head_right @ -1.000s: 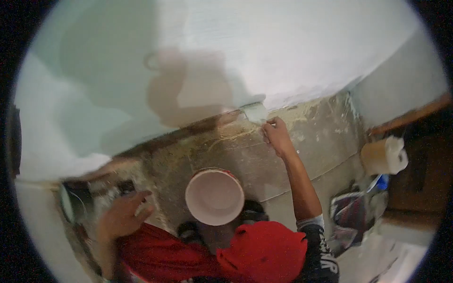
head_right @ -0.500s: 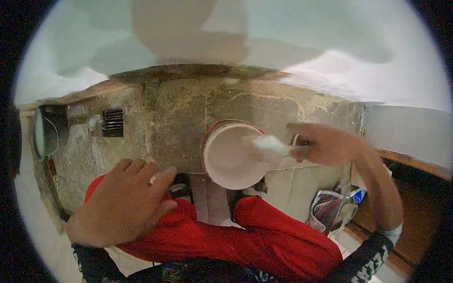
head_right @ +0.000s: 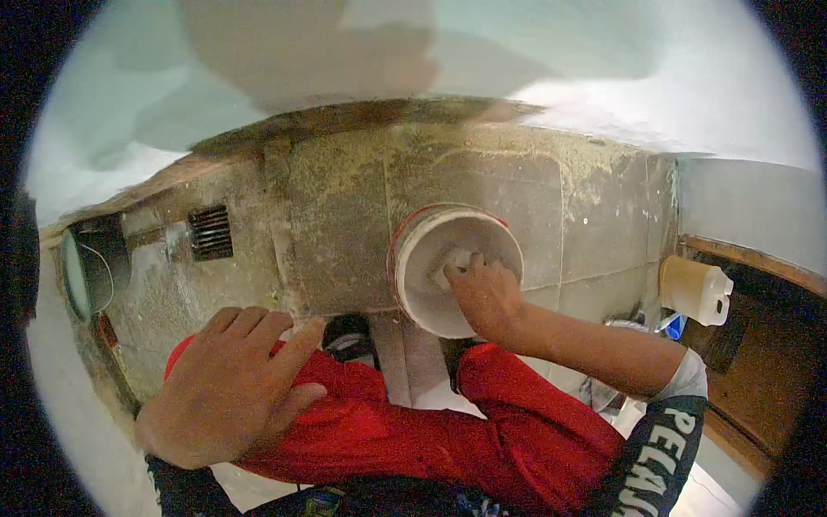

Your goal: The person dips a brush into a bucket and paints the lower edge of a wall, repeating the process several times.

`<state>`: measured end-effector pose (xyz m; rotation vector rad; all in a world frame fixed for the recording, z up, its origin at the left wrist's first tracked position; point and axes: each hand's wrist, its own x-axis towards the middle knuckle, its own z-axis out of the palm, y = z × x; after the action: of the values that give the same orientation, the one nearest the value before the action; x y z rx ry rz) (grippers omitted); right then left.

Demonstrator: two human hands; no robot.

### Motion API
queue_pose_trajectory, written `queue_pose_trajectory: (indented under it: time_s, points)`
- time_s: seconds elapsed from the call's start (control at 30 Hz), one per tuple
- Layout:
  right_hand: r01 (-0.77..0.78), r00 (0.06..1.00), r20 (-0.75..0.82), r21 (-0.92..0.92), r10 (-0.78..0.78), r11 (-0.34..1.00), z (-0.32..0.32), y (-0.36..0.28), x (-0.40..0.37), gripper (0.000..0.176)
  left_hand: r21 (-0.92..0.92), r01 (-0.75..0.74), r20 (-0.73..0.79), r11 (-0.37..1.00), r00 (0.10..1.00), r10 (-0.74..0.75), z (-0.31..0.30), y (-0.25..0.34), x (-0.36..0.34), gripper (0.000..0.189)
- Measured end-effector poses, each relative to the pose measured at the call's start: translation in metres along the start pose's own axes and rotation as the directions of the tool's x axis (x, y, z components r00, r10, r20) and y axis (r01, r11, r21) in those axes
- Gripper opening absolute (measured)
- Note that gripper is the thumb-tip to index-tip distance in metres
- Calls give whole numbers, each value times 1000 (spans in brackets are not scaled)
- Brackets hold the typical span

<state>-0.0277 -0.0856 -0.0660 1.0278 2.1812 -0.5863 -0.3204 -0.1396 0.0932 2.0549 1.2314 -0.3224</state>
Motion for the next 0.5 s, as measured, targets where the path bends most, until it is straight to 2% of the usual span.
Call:
queue_pose_trajectory:
  time_s: [0.03, 0.1, 0.13, 0.2, 0.27, 0.33, 0.4, 0.5]
  points:
    - [-17, 1000, -1, -68, 17, 998, 3, -2, 2, 54, 4, -1, -3, 1000, 1000, 1, 1, -2, -1, 56]
    - [-23, 1000, 18, -74, 24, 997, 7, 0, 8, 53, 29, -60, -93, 998, 994, 62, 4, -4, -4, 49]
    - [-28, 999, 44, -80, 32, 996, 8, 1, 9, 53, 26, -61, -94, 998, 994, 63, 3, -5, -5, 49]
    - [-33, 998, 43, -86, 37, 996, 8, 0, 11, 52, -25, -13, 3, 1000, 1000, 13, 0, -5, -4, 57]
    - [-38, 998, 47, -86, 43, 996, 10, 1, 11, 52, -7, -15, -16, 1000, 1000, 15, 2, -4, -5, 57]
    - [60, 998, 13, -129, -59, 990, 13, 5, 13, 51, 24, -23, -37, 999, 999, 24, 1, -3, -4, 57]
    - [12, 1000, 24, -82, -10, 997, 15, 4, 17, 56, 18, -9, 2, 1000, 1000, 9, -2, -4, -4, 55]
    - [-22, 999, 45, -25, 23, 999, 8, 0, 17, 62, -29, -17, -35, 999, 999, 16, 1, -11, -6, 54]
